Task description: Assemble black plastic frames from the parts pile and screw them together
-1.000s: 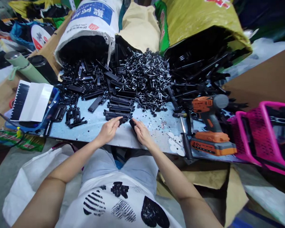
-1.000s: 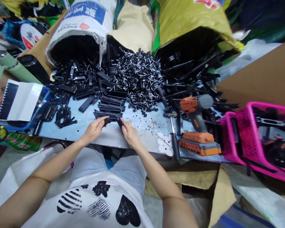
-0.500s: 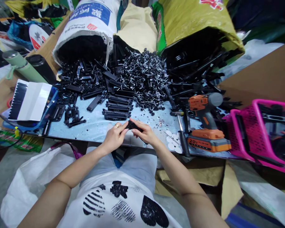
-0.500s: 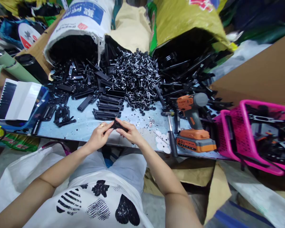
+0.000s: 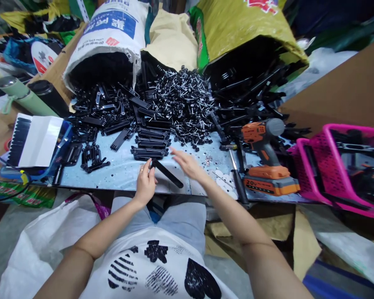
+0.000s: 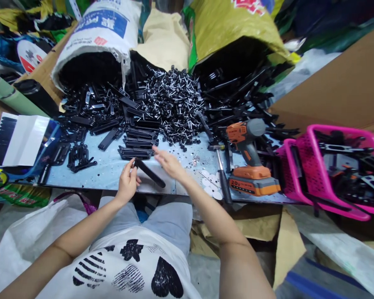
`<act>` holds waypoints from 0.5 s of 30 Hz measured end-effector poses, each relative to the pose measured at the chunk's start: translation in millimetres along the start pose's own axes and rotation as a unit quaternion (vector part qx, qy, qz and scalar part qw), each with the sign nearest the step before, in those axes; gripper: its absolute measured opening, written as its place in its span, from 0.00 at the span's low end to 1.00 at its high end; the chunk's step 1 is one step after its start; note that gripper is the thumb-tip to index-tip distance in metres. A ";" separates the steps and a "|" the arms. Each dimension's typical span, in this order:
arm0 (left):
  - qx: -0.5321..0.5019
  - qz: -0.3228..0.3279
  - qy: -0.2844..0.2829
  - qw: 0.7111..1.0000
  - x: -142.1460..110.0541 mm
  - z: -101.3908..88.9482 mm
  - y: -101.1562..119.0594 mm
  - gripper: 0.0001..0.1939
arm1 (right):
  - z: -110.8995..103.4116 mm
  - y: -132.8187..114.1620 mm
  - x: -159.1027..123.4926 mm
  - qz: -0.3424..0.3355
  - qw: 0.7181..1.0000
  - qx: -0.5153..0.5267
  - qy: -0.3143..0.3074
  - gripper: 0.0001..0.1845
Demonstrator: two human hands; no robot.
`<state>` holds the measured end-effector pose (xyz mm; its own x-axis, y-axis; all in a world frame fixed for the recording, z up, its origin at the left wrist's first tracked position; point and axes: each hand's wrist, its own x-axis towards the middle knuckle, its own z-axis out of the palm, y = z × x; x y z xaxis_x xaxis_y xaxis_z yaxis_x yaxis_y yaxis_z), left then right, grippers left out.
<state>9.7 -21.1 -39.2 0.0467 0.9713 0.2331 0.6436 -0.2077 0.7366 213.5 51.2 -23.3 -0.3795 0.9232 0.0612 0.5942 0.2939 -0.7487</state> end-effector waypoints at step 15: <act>0.311 0.186 -0.239 0.901 20.6 -16.8 -32.3 0.19 | -72.3 65.1 13.9 0.079 0.945 -0.300 0.104 0.20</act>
<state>-22.9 3.7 -47.5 0.5763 0.8170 -0.0199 0.8117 -0.5694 0.1303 298.2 101.0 -23.4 -0.1417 0.9778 0.1545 0.9508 0.1779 -0.2535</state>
